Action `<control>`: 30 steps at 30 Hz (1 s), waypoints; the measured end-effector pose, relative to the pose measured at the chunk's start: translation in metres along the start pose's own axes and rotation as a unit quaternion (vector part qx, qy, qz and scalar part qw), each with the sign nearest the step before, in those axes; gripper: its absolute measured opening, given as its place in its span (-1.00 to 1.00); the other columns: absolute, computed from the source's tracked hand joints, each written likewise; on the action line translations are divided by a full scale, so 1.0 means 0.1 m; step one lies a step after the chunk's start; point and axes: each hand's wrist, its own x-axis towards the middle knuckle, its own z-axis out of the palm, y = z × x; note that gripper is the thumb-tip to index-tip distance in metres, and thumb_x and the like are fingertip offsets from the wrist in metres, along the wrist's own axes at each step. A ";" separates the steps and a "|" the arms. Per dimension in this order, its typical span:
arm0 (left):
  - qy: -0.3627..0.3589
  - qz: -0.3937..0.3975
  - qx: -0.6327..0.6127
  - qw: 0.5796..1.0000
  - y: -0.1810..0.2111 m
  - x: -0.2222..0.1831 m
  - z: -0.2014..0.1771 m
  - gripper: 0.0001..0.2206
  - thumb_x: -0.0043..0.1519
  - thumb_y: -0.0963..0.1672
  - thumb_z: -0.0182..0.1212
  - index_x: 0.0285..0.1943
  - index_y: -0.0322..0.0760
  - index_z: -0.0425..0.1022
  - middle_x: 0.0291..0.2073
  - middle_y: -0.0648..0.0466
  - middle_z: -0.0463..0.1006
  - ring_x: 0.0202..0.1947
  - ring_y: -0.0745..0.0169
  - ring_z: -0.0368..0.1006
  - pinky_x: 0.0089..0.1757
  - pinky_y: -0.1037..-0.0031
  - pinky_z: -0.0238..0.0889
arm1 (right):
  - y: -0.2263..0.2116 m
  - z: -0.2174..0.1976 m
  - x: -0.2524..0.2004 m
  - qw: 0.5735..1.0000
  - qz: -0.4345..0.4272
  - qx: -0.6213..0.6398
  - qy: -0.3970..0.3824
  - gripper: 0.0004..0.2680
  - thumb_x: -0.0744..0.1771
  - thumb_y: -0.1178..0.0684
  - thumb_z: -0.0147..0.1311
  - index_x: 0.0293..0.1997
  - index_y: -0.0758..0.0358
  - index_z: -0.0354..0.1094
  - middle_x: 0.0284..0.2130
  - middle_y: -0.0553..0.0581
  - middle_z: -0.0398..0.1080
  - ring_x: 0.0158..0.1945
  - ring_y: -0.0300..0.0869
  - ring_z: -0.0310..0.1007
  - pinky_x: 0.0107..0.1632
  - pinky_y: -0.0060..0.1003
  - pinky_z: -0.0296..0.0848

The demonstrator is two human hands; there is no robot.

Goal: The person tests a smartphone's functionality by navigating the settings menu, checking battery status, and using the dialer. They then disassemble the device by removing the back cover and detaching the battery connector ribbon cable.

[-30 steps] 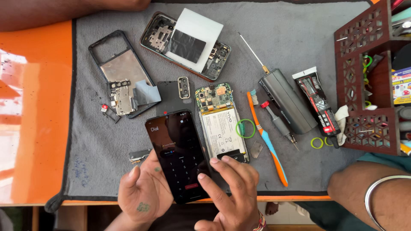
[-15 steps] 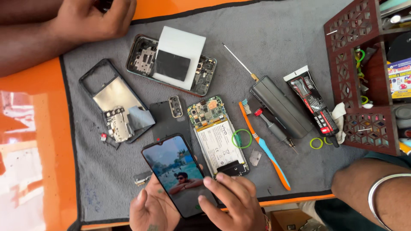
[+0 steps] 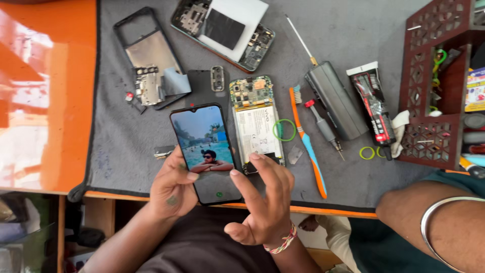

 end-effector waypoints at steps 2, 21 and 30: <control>0.011 -0.001 0.012 1.000 -0.01 -0.02 -0.02 -0.40 0.04 -0.31 0.03 0.38 -0.48 0.21 0.16 -0.32 0.50 0.19 -0.25 0.46 0.25 0.00 0.25 | -0.01 0.00 0.00 1.000 0.001 0.010 0.008 -0.45 0.45 -0.42 -0.45 0.19 0.25 0.40 0.24 0.34 0.26 0.27 0.15 0.36 0.29 0.07 0.25; 0.066 -0.094 -0.079 0.990 0.33 -0.05 0.20 -0.34 0.41 0.15 -0.30 0.43 -0.45 0.20 0.22 -0.31 0.45 0.21 -0.20 0.43 0.24 0.04 0.22 | -0.12 -0.20 0.27 0.984 -0.079 0.136 -0.082 -0.50 0.35 -0.47 -0.11 0.10 0.19 0.43 0.25 0.35 0.26 0.33 0.16 0.26 0.34 0.08 0.22; 0.008 -0.099 -0.094 0.991 0.41 0.04 0.20 -0.27 0.40 0.19 -0.27 0.48 -0.49 0.13 0.22 -0.35 0.44 0.19 -0.32 0.42 0.22 -0.07 0.24 | 0.01 0.01 0.43 0.996 -0.010 0.055 -0.074 -0.43 0.42 -0.46 -0.42 0.21 0.24 0.40 0.37 0.46 0.12 0.44 0.21 0.15 0.42 0.13 0.07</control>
